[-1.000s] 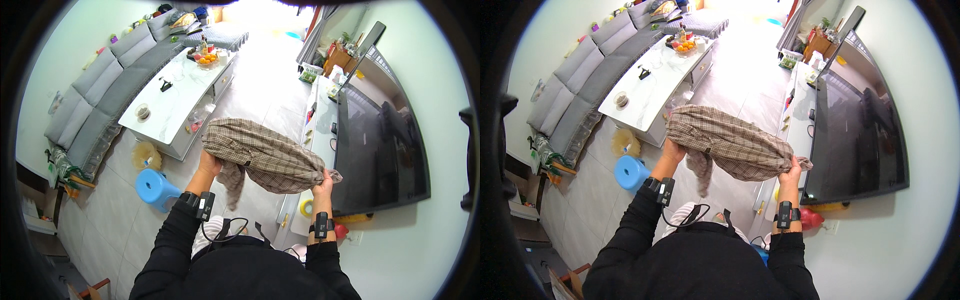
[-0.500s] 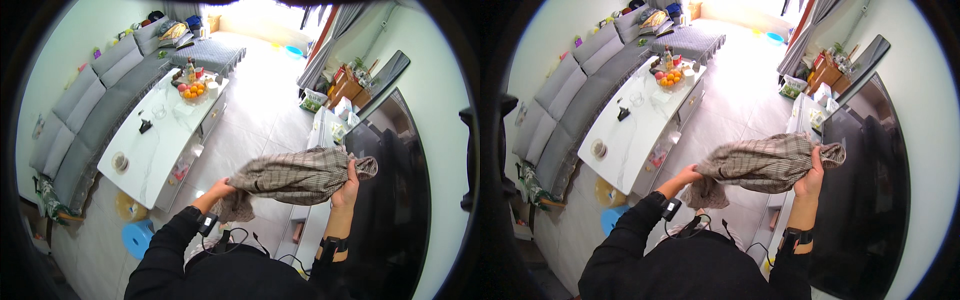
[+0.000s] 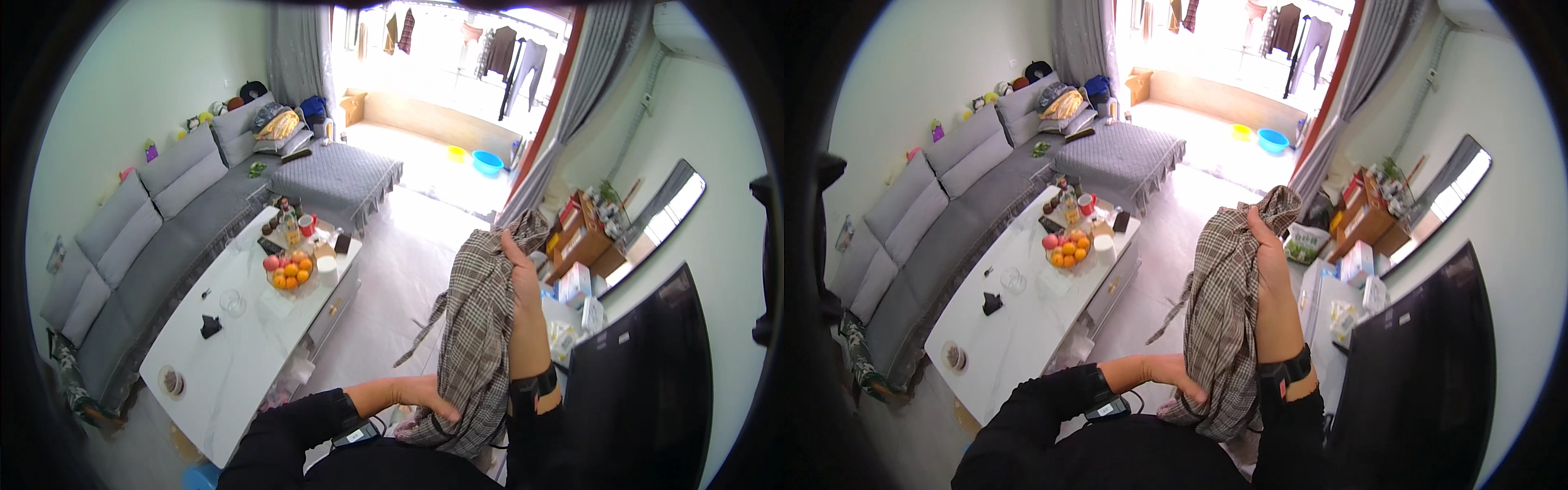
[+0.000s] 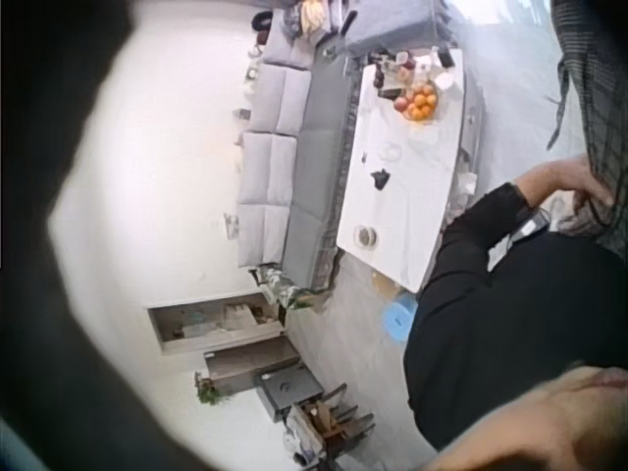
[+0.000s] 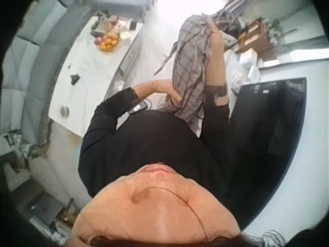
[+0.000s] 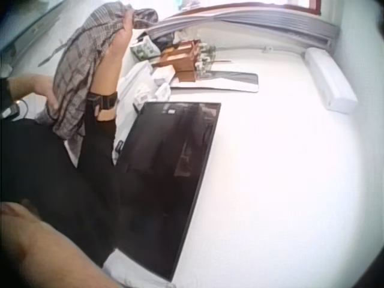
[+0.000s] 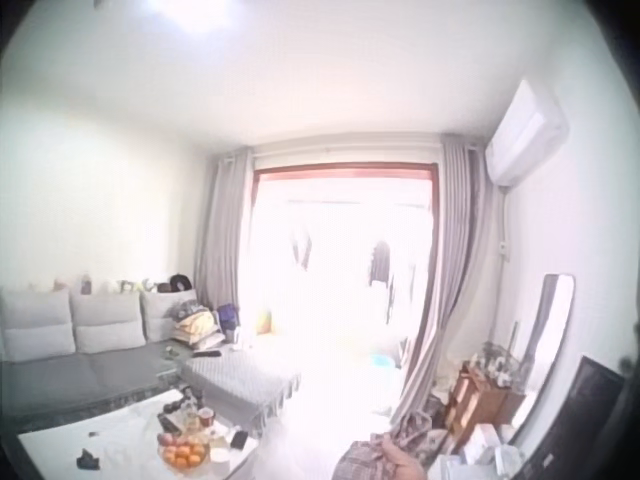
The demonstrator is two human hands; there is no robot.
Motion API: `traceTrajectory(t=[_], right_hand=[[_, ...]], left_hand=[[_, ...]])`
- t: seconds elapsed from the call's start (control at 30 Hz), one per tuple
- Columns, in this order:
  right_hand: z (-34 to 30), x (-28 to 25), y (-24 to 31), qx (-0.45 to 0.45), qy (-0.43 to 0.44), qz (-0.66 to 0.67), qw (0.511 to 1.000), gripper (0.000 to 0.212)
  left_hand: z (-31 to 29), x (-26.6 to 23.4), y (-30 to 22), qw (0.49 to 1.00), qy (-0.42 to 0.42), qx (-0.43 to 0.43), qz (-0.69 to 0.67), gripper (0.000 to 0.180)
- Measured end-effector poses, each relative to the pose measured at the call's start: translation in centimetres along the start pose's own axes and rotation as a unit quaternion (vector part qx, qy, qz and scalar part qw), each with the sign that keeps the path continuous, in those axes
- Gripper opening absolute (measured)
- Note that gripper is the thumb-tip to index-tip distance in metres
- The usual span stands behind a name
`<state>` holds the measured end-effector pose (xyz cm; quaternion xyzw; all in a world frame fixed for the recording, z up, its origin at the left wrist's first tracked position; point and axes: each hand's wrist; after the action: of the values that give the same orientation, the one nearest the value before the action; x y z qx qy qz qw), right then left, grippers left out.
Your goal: The person folds a checkered cloth and places it on a table, then moves to a bedroom to fold a red checkered shirt and place it on a shelf. They use a brush to dust the bed and headboard, then wipe a desk with a cloth while rearranging items including a lamp, cup, and box.
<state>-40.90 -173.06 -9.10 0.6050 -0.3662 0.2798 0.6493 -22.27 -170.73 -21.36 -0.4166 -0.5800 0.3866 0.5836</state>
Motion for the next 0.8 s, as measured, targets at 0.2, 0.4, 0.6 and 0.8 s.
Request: traceTrajectory(t=[0.2, 0.4, 0.6, 0.8], right_hand=[[10.8, -9.9, 0.4, 0.029, -0.001, -0.409, 0.912, 0.068], [14.1, -18.1, -4.0, 0.036, 0.099, -0.59, 0.801, 0.11], [24.8, -23.5, -9.0, -0.054, 0.011, -0.525, 0.85, 0.098], [38.5, -27.6, -9.5, -0.122, -0.093, -0.53, 0.834, 0.066]], left_hand=[[3.9, -12.4, -5.0, 0.954, -0.239, 0.015, -0.179, 0.058], [6.4, -25.5, -7.6, 0.869, -0.324, 0.149, -0.342, 0.039], [13.6, -37.7, -10.0, 0.776, -0.31, 0.237, -0.496, 0.035], [18.1, -46.4, -12.4, 0.755, -0.272, 0.238, -0.548, 0.037]])
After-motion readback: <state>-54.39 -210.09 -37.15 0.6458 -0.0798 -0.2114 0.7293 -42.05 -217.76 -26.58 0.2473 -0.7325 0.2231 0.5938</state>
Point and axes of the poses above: each hand's wrist, its own z-axis towards the middle knuckle, its own x-axis out of the palm, y = z × x, and after that the axes turned 2 degrees about -z, right-handed
